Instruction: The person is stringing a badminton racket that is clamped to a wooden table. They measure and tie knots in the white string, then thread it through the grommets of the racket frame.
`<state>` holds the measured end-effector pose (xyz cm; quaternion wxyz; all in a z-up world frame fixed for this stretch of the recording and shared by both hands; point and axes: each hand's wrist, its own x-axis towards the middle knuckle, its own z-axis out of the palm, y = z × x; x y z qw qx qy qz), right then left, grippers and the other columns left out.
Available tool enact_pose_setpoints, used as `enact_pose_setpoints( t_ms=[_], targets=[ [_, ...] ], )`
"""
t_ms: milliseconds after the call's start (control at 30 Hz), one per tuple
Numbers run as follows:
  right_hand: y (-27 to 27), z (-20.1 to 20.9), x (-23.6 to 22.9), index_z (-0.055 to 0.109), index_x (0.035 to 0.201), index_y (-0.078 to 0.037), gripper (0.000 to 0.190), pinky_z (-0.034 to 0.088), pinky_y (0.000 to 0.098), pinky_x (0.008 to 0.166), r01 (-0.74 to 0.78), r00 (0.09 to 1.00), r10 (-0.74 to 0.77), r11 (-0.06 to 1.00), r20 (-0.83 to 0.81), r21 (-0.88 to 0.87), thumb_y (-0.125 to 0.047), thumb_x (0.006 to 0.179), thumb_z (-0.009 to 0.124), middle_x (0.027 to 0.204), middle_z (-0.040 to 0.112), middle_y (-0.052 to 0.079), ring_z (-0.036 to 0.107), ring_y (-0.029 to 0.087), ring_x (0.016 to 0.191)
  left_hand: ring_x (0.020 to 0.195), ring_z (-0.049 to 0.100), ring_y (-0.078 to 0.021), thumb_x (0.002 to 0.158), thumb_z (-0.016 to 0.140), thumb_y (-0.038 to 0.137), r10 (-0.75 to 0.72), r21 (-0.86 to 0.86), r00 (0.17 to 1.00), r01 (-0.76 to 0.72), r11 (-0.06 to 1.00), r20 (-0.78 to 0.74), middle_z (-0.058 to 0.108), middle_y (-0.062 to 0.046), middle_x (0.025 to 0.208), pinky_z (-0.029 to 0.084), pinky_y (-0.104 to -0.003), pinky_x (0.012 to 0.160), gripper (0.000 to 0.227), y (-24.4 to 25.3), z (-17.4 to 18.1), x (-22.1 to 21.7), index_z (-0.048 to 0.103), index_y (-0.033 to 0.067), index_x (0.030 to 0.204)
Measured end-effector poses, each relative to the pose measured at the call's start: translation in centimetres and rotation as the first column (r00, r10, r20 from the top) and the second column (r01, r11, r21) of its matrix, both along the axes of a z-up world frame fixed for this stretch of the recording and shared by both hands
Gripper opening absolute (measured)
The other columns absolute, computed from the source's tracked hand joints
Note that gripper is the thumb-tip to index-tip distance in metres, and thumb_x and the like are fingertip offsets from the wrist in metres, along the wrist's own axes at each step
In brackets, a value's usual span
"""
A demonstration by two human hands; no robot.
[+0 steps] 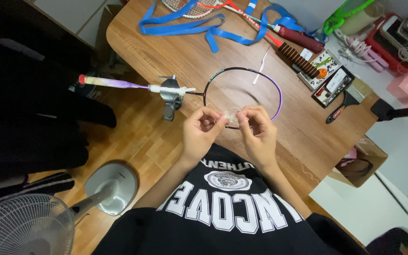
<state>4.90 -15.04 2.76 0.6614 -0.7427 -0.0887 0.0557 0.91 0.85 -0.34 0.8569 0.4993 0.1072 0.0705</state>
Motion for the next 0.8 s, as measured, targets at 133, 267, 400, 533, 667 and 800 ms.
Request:
enact_pose_setpoints(
  t_ms=[133,267,400,533,667,800],
  targets=[
    [0.0,-1.0,-0.5,0.068,0.103,0.003,0.01,0.045,0.0225,0.074,0.045,0.998,-0.042,0.995,-0.041,0.085,-0.006,0.103,0.065,0.109,0.062,0.003,0.055,0.008,0.088,0.09,0.066,-0.0092,0.098,0.073,-0.003,-0.006,0.032,0.999,0.008,0.999,-0.048,0.069,-0.008,0.101,0.054,-0.021,0.079,0.011,0.8,-0.2,-0.1,0.062,-0.0001,0.101],
    [-0.4,-2.3,-0.9,0.061,0.108,0.0,0.015,0.05,0.024,0.084,0.114,0.992,-0.093,0.941,-0.079,0.318,-0.014,0.111,0.058,0.107,0.065,0.008,0.06,0.011,0.093,0.089,0.069,-0.0115,0.098,0.07,-0.001,-0.026,-0.081,0.998,0.021,0.997,-0.062,0.071,-0.008,0.101,0.057,-0.024,0.08,0.011,1.3,-0.5,-0.3,0.06,0.0023,0.099],
    [-0.6,-2.8,-0.7,0.049,0.109,-0.006,0.017,0.05,0.0255,0.079,0.213,0.974,-0.129,0.806,-0.186,0.552,-0.023,0.111,0.053,0.115,0.071,0.016,0.064,0.015,0.089,0.09,0.073,-0.0127,0.094,0.07,0.001,-0.05,-0.098,0.992,0.039,0.994,-0.115,0.07,-0.006,0.099,0.058,-0.024,0.076,0.014,0.9,-0.6,-0.8,0.056,0.0048,0.095],
    [-1.3,-3.7,-0.4,0.047,0.109,-0.007,0.018,0.05,0.0266,0.072,0.236,0.963,-0.099,0.761,-0.252,0.604,-0.024,0.109,0.053,0.1,0.069,0.015,0.064,0.018,0.081,0.093,0.073,-0.0136,0.1,0.07,0.001,-0.097,0.05,0.994,0.1,0.994,-0.057,0.072,-0.008,0.098,0.061,-0.026,0.081,0.01,1.5,-1.1,-1.6,0.062,-0.0012,0.105],
    [-2.3,-2.8,0.1,0.049,0.111,-0.008,0.015,0.042,0.0239,0.058,0.192,0.957,-0.011,0.773,-0.291,0.604,-0.023,0.113,0.05,0.087,0.063,0.011,0.054,0.014,0.066,0.089,0.07,-0.012,0.097,0.07,0.0,-0.149,0.036,0.977,0.156,0.987,-0.15,0.072,-0.008,0.098,0.057,-0.023,0.077,0.034,2.2,-1.2,-2.8,0.066,-0.0064,0.13],
    [-4.0,-3.1,-0.7,0.054,0.11,-0.006,0.013,0.038,0.0244,0.065,-0.047,0.967,0.199,0.755,-0.16,0.654,-0.018,0.115,0.053,0.077,0.053,0.005,0.047,0.011,0.068,0.092,0.072,-0.0118,0.095,0.069,0.0,-0.08,0.032,0.987,0.086,0.996,-0.138,0.074,-0.007,0.101,0.06,-0.024,0.082,0.028,1.7,0.8,-3.8,0.067,-0.0056,0.122]
  ],
)
